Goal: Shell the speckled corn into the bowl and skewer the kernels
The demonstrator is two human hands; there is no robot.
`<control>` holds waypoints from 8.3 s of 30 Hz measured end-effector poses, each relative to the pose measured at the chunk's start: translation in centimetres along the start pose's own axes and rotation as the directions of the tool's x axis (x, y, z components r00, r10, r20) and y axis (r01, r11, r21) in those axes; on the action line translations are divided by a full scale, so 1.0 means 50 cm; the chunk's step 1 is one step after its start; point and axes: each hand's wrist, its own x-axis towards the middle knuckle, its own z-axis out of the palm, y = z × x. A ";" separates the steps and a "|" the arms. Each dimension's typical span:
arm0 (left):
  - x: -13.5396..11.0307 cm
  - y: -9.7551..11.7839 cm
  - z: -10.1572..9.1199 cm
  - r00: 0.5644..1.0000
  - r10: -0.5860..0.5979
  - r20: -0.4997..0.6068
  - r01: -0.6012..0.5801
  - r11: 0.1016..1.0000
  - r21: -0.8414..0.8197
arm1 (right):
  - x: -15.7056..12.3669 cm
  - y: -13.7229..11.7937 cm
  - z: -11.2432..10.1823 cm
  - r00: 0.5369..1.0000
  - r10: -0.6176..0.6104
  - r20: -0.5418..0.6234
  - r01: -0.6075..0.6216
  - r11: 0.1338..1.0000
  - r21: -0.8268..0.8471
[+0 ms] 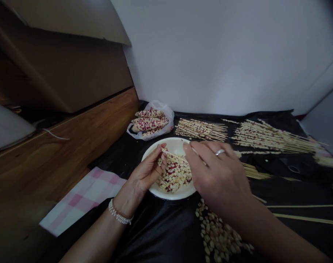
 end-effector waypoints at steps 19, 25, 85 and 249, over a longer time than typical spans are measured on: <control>0.010 0.051 0.047 0.995 0.092 -0.025 -0.093 0.995 -0.033 | -0.014 0.089 -0.013 0.828 -0.045 0.559 -0.208 0.902 0.379; 0.034 0.038 0.068 0.929 0.363 -0.074 -0.341 0.915 0.215 | 0.005 0.063 -0.016 0.781 0.002 0.625 -0.332 0.848 0.412; 0.010 -0.105 0.127 0.954 0.258 -0.151 -0.181 0.901 0.395 | -0.069 -0.083 0.056 0.733 0.486 0.476 -0.680 0.504 0.533; 0.025 -0.002 0.050 0.999 -0.031 -0.009 0.032 0.989 0.144 | -0.008 0.041 0.059 0.984 0.077 0.161 -0.103 0.982 0.160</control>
